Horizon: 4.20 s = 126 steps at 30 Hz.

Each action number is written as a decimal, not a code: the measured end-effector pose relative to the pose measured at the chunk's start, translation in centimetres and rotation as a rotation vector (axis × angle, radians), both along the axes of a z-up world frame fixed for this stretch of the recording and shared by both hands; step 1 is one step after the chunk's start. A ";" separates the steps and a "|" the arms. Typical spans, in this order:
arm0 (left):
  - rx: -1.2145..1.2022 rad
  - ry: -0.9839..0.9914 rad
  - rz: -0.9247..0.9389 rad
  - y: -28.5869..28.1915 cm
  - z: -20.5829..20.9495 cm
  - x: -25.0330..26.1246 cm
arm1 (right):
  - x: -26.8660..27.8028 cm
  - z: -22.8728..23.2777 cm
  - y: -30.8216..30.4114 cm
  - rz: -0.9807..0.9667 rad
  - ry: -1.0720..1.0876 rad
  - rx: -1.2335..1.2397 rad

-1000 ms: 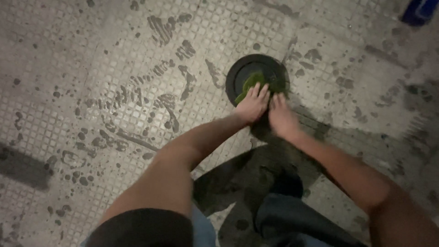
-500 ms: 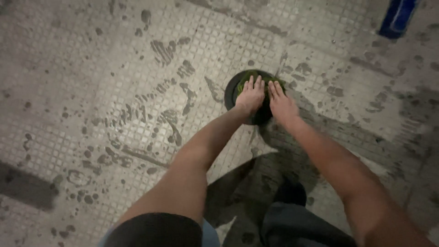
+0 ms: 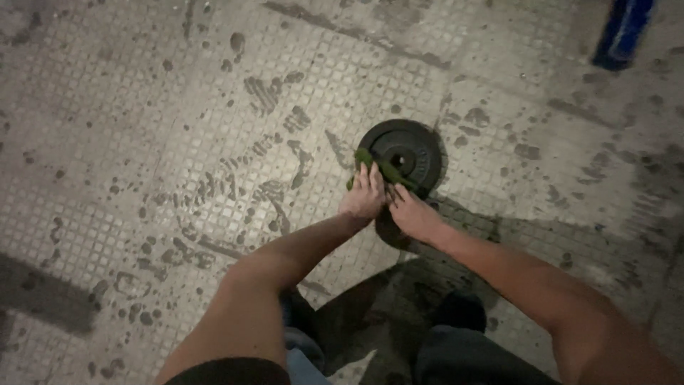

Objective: Cleaning weight plates and gym machine parts with a green cloth.

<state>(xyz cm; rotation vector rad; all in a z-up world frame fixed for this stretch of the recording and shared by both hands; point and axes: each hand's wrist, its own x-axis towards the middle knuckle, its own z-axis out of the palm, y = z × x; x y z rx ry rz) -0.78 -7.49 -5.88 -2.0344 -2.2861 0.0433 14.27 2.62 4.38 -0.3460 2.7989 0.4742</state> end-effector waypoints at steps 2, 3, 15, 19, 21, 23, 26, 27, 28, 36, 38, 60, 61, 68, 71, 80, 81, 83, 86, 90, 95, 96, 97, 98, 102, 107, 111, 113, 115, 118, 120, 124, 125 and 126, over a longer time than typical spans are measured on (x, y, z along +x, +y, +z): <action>-0.106 0.042 0.020 0.8 2.2 -2.1 | -2.6 0.5 -0.1 -0.110 -0.014 -0.026; -0.203 0.085 0.033 1.3 3.3 -3.2 | -3.9 0.7 -0.1 -0.227 -0.026 -0.043; -0.638 -0.196 0.019 2.4 10.3 -1.3 | -2.0 -0.7 2.6 -0.390 -0.229 -0.189; -0.746 -0.123 -0.064 1.7 8.1 -0.2 | 0.7 -1.5 2.8 -0.318 -0.092 -0.240; -0.473 -0.104 0.011 0.9 5.4 -0.4 | -0.8 1.8 1.7 -0.228 -0.106 -0.067; -0.438 -0.050 -0.024 1.8 6.2 -2.1 | -2.2 2.9 1.2 -0.247 -0.185 0.008; -0.332 -0.112 -0.009 3.1 6.0 -4.2 | -4.1 3.9 0.6 -0.274 -0.274 0.116; -0.252 -0.217 0.038 3.7 5.8 -4.9 | -4.8 4.1 0.6 -0.290 -0.275 0.153; -0.253 -0.219 0.045 4.2 6.4 -5.2 | -5.6 3.9 0.7 -0.284 -0.277 0.152; -0.180 -0.215 0.063 6.9 3.4 -6.1 | -7.3 -0.1 3.8 -0.550 -0.178 -0.045; -0.160 -0.105 0.082 7.1 4.3 -5.0 | -6.9 0.6 4.2 -0.564 -0.194 -0.065; -0.413 -0.129 0.171 6.9 10.9 -2.8 | -7.1 -3.2 10.2 -0.586 0.124 -0.525; -0.421 -0.133 0.174 7.0 11.2 -2.3 | -6.9 -2.0 10.6 -0.585 0.117 -0.531; -0.388 -0.303 0.234 12.6 6.7 0.8 | -3.3 2.6 10.8 -0.722 -0.246 -0.246; -0.289 -0.267 0.027 12.9 6.2 1.6 | 0.7 -1.2 9.3 -1.077 -0.201 -0.391; -0.051 -0.021 -0.071 8.4 3.7 -2.6 | -4.1 0.2 7.3 -0.730 -0.050 -0.163; -0.071 0.046 -0.010 7.7 3.7 -2.4 | -5.1 0.0 7.6 -0.708 0.032 -0.239; -0.111 0.054 0.060 7.1 3.1 -1.1 | -5.6 -0.3 8.4 -0.625 0.038 -0.311; -0.210 0.040 0.171 5.8 5.9 0.8 | -5.7 1.6 8.4 -0.568 0.019 -0.479; -0.445 0.036 0.031 3.8 9.5 2.9 | -2.2 -0.2 6.8 -0.508 -0.098 -0.402; -0.326 0.051 -0.098 1.9 3.8 5.3 | 2.8 -0.5 6.2 -0.431 -0.171 -0.290; -0.226 0.081 -0.143 1.6 3.3 5.5 | 2.9 1.1 5.8 -0.511 -0.215 -0.349; -0.229 0.079 -0.148 1.4 3.8 5.4 | 3.3 1.2 5.0 -0.516 -0.217 -0.353; -0.085 0.048 -0.122 1.3 4.3 5.3 | 3.7 1.3 4.4 -0.577 -0.188 -0.334; -0.018 -0.021 -0.105 3.0 7.0 4.0 | 1.9 2.9 3.2 -0.713 -0.122 -0.229; -0.123 -0.035 -0.083 8.3 5.9 1.8 | 0.1 0.3 6.9 -0.721 -0.102 -0.061; -0.173 -0.065 -0.046 11.0 6.3 0.1 | -1.4 -0.8 8.0 -0.778 -0.063 -0.061; -0.228 -0.146 -0.037 10.3 6.9 0.6 | -1.1 -0.3 7.0 -0.843 -0.112 -0.121; -0.289 -0.230 -0.024 9.2 6.6 1.1 | -0.7 0.4 6.0 -0.904 -0.165 -0.187; -0.308 -0.202 -0.084 7.2 5.9 2.5 | 1.0 1.4 5.0 -0.882 -0.160 -0.281; -0.350 -0.246 -0.089 7.1 6.5 2.2 | 1.8 1.8 5.4 -0.866 -0.009 -0.450; -0.217 -0.367 -0.039 9.3 8.8 1.2 | 1.0 2.5 6.1 -0.957 0.277 -0.790; -0.271 -0.299 -0.071 9.9 10.3 0.9 | -0.1 4.4 6.0 -1.037 0.310 -0.915; -0.323 -0.229 -0.105 10.6 11.9 0.7 | -1.1 6.3 6.0 -1.117 0.344 -1.041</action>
